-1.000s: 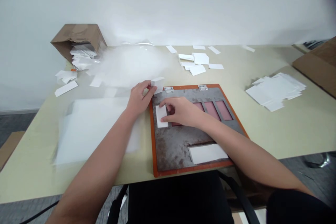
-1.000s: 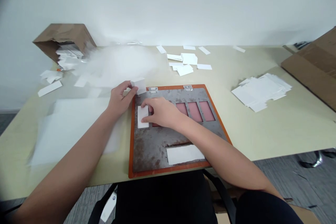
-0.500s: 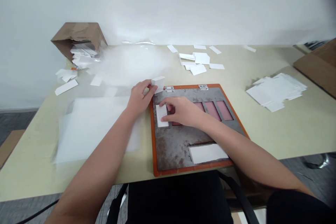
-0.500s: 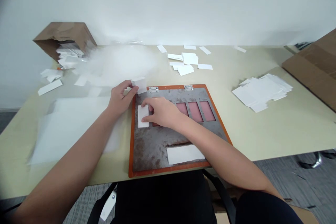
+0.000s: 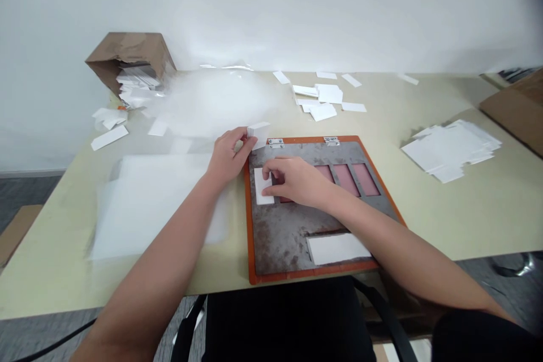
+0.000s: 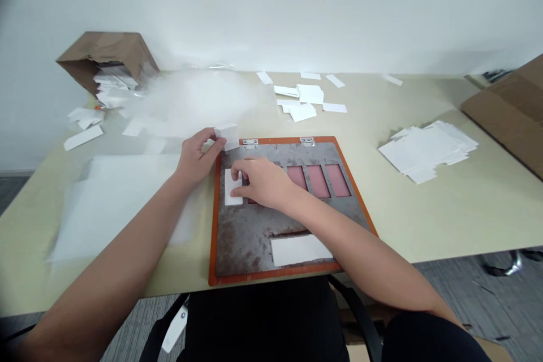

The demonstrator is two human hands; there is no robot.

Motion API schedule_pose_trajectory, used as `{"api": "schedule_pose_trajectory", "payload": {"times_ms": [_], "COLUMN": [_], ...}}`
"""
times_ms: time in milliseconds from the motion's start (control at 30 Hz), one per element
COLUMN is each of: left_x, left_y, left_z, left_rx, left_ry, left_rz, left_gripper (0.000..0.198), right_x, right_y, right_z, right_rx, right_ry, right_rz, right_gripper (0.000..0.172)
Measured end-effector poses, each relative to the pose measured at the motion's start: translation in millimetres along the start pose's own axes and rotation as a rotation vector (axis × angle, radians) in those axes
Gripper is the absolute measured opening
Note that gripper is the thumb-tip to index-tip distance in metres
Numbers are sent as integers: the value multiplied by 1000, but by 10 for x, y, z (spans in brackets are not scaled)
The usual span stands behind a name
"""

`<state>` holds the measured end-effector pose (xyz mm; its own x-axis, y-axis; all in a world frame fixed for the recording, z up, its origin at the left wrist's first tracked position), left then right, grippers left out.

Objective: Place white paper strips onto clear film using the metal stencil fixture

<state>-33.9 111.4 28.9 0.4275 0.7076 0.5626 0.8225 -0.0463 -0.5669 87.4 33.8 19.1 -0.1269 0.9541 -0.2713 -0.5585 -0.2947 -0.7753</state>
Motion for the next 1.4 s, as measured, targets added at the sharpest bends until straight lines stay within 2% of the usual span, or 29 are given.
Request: {"api": "schedule_pose_trajectory", "payload": {"times_ms": [1000, 1067, 1233, 1400], "left_x": [-4, -5, -4, -3], "left_y": [15, 17, 16, 15], "left_z": [15, 14, 9, 12], "left_rx": [-18, -22, -28, -30], "left_ry": [5, 9, 16, 24], "left_rz": [-5, -6, -10, -13], "left_gripper": [18, 18, 18, 19], "right_x": [3, 4, 0, -4], "right_y": [20, 24, 16, 6], "right_z": [11, -3, -13, -7], "right_rx": [-82, -74, -82, -100], "right_ry": [8, 9, 1, 24], "right_rz": [23, 23, 8, 16], "right_gripper": [15, 17, 37, 36]}}
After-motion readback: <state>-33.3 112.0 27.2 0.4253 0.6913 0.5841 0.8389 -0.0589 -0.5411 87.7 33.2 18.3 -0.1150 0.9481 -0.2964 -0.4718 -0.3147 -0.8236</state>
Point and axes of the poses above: each hand's wrist, its own x-axis towards the middle knuckle, its own y-axis out of the palm, z = x × y, the point moved 9 cm from there along x, towards the middle knuckle, and after that the axes turned 10 degrees about y, right-handed, at the moved point
